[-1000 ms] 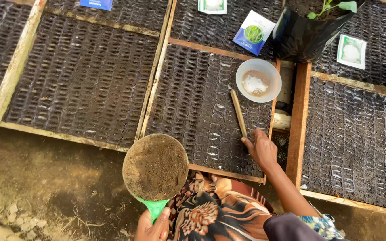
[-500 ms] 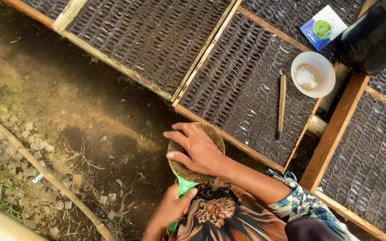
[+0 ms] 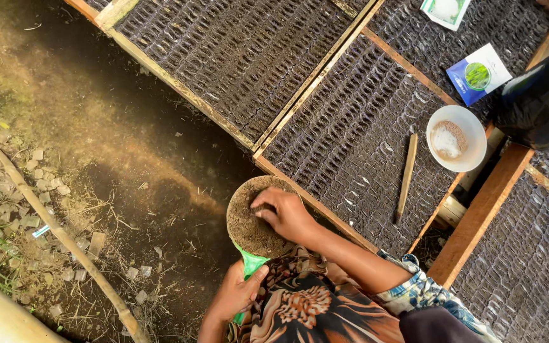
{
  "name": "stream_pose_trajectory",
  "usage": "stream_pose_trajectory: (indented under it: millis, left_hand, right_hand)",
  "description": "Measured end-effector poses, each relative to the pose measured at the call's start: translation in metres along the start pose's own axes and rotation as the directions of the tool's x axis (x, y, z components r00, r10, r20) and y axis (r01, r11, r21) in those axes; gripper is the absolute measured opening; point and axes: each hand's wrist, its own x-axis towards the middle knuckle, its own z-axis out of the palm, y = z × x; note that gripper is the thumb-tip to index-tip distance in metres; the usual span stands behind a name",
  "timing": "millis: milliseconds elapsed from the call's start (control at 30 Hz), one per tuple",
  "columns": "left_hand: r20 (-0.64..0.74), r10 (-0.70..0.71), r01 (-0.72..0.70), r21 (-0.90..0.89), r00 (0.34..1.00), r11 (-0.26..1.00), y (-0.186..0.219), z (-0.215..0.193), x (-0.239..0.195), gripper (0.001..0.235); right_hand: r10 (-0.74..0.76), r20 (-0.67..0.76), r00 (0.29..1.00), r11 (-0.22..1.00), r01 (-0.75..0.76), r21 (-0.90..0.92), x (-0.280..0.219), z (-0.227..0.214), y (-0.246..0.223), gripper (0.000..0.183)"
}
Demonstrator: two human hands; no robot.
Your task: The person scoops soil from a green scoop and spreads it over a seedbed. They then use a small stick to make holes in the soil and place seeds from a white bowl into the holes.
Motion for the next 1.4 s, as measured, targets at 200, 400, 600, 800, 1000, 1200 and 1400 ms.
stream_pose_trajectory:
  millis: [200, 400, 600, 800, 1000, 1200, 1400]
  left_hand:
    - [-0.067, -0.204, 0.186, -0.206, 0.977, 0.961, 0.002, 0.006, 0.000, 0.021]
    - [-0.123, -0.195, 0.162, -0.239, 0.973, 0.958, -0.018, 0.010, 0.001, 0.024]
    - [-0.131, -0.240, 0.234, -0.057, 0.962, 0.970, 0.031, 0.012, 0.002, 0.042]
    - [-0.137, -0.084, 0.064, -0.139, 0.987, 0.988, 0.009, 0.020, 0.025, 0.022]
    - [-0.105, -0.205, 0.174, -0.252, 0.973, 0.952, 0.026, 0.024, 0.025, 0.024]
    - [-0.133, -0.249, 0.200, -0.299, 0.959, 0.933, 0.023, 0.033, 0.025, 0.025]
    - [-0.170, -0.223, 0.176, -0.255, 0.960, 0.951, 0.023, 0.043, 0.024, 0.021]
  right_hand:
    - [0.553, 0.309, 0.774, 0.670, -0.634, 0.386, 0.068, -0.067, 0.007, 0.014]
    - [0.274, -0.483, 0.832, 0.941, -0.335, -0.043, 0.090, -0.140, 0.124, 0.029]
    - [0.265, 0.083, 0.961, 0.964, -0.265, -0.007, 0.057, -0.097, -0.011, 0.022]
    - [0.203, 0.330, 0.922, 0.933, -0.080, -0.351, 0.031, -0.012, 0.006, 0.046]
    - [0.343, 0.507, 0.790, 0.862, -0.480, 0.164, 0.064, -0.076, 0.007, 0.009]
    - [0.546, -0.317, 0.775, 0.818, -0.412, 0.402, 0.108, -0.182, 0.091, 0.026]
    - [0.374, -0.312, 0.873, 0.854, -0.193, 0.484, 0.080, -0.200, 0.042, 0.033]
